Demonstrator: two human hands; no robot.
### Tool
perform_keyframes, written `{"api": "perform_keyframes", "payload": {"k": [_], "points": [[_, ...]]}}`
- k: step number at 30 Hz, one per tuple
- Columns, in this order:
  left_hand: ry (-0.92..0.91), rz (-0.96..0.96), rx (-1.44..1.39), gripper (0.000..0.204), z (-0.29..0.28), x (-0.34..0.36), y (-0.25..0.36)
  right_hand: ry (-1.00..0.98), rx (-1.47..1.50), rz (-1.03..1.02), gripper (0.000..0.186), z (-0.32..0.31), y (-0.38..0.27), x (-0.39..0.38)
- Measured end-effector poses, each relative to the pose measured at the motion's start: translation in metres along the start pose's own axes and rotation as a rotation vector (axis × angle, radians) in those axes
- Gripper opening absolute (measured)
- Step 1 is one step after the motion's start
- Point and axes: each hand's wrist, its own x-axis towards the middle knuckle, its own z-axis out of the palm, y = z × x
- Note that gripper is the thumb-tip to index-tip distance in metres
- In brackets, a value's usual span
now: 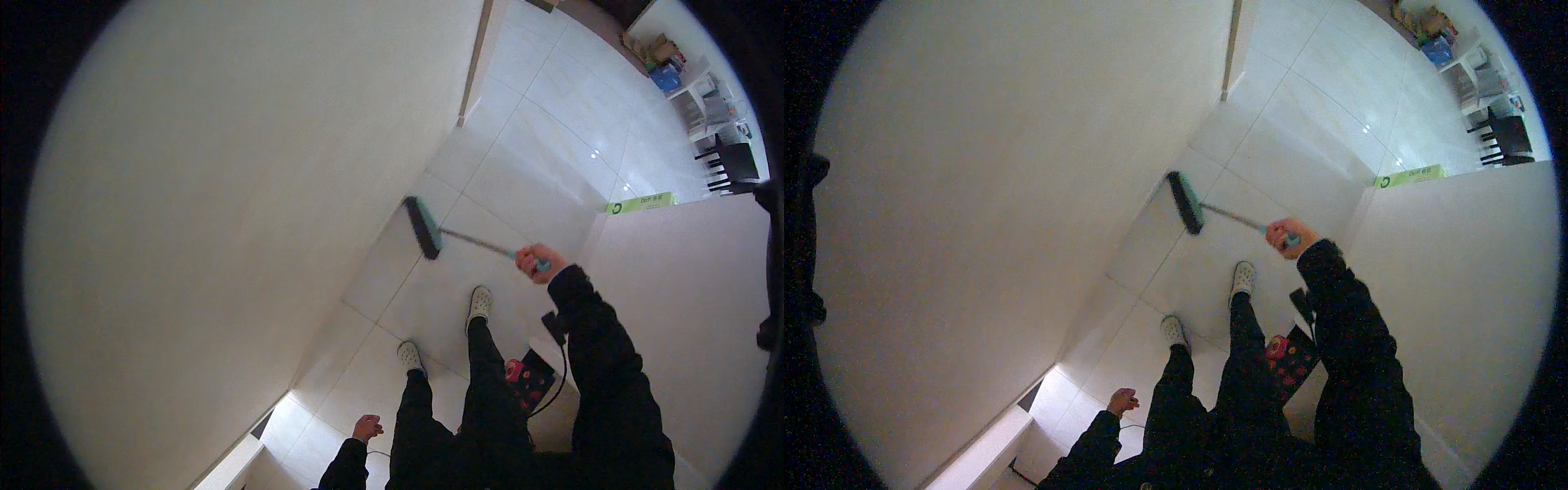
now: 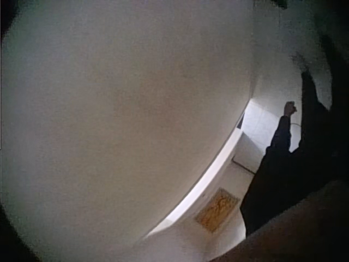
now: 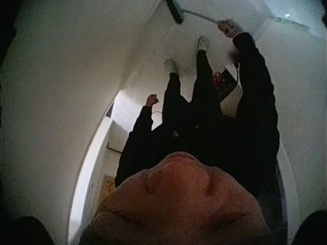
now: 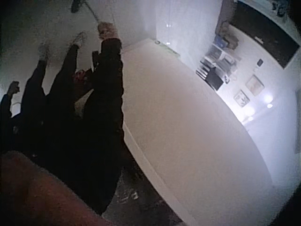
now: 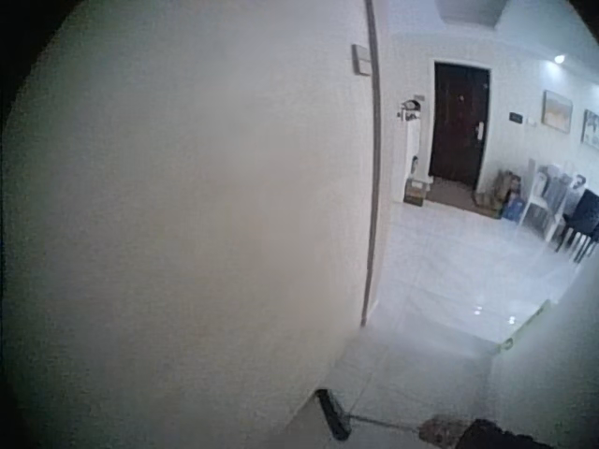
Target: The person sweeps a tiled floor with a broom, gathers debris into a dustpan, and disposes of it in a trash bin. The person then returns the broom and dustpan to a storage area near a window.
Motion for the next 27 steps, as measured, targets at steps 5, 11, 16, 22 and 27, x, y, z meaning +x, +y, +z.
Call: {"api": "perform_keyframes", "payload": {"k": [5, 11, 16, 22, 27], "points": [[-0.004, 0.018, 0.097, 0.041, 0.079, -0.023, 0.056, -0.021, -0.078, -0.2, 0.017, 0.046, -0.129, -0.042], [-0.068, 0.112, 0.126, 0.047, 0.169, -0.051, 0.165, 0.112, -0.411, -0.412, 0.022, 0.07, -0.141, -0.087], [-0.043, 0.073, 0.183, 0.042, 0.216, -0.064, 0.22, -0.13, 0.056, -0.187, 0.028, 0.065, -0.136, -0.087], [-0.02, 0.115, 0.108, 0.042, 0.237, -0.07, 0.26, -0.269, 0.375, -0.144, 0.026, 0.072, -0.212, -0.051], [-0.028, 0.128, 0.135, 0.043, 0.246, -0.073, 0.288, -0.184, 0.097, -0.345, 0.026, 0.072, -0.233, -0.064]]}}
